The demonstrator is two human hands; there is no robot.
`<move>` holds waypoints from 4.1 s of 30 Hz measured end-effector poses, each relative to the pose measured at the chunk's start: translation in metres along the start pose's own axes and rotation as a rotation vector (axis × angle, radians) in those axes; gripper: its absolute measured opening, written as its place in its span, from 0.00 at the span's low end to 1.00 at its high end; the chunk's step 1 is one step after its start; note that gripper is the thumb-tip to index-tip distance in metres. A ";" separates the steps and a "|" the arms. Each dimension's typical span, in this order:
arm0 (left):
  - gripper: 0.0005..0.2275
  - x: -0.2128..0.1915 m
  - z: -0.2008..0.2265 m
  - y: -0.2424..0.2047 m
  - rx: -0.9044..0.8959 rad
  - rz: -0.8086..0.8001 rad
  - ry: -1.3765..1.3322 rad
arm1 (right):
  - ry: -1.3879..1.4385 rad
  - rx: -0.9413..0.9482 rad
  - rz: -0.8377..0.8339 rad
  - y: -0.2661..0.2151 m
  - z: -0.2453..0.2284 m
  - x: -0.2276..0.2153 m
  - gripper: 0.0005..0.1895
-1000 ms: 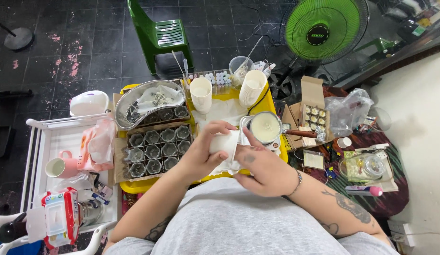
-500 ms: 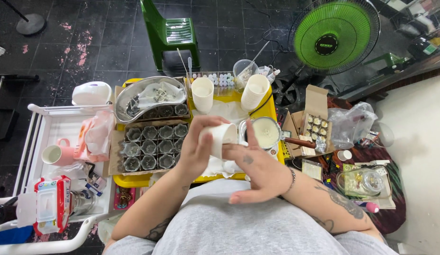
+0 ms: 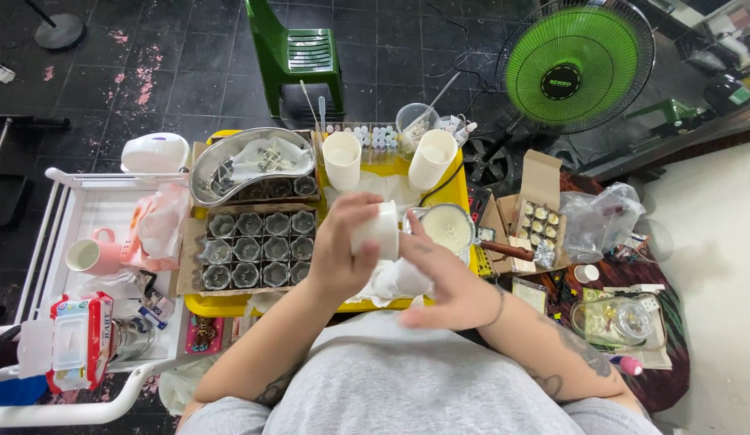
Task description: Wiping the inside of paper cups with a cloth to prepare them for candle making.
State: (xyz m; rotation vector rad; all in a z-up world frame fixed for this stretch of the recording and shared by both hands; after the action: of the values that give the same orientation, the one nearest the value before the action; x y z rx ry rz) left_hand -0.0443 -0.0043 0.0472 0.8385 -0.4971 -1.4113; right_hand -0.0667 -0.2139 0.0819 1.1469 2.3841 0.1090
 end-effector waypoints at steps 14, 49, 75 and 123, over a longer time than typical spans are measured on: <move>0.15 -0.009 0.004 -0.014 -0.232 -0.019 -0.296 | 0.251 -0.015 0.067 0.007 -0.001 0.016 0.46; 0.18 -0.080 -0.016 0.000 -1.377 -0.360 -0.814 | -0.960 -0.247 0.314 0.035 -0.045 0.107 0.20; 0.21 -0.105 -0.021 -0.032 -1.653 -0.259 -1.058 | -0.896 -0.276 0.279 0.046 -0.034 0.143 0.18; 0.19 -0.116 -0.056 -0.033 -0.218 -0.155 -0.326 | -0.034 0.560 0.480 0.069 -0.034 0.139 0.15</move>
State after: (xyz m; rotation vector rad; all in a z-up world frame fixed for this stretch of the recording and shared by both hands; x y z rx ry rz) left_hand -0.0390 0.1221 0.0070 0.4805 -0.5216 -1.7236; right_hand -0.1065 -0.0606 0.0760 1.9430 2.1138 -0.4423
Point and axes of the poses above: each hand's wrist, its own y-axis towards the middle knuckle, its own x-axis out of the palm, z = x × y, the point moved 1 cm from there along y, towards the middle knuckle, and after that the axes turned 7 degrees about z, right-handed, at the moved point
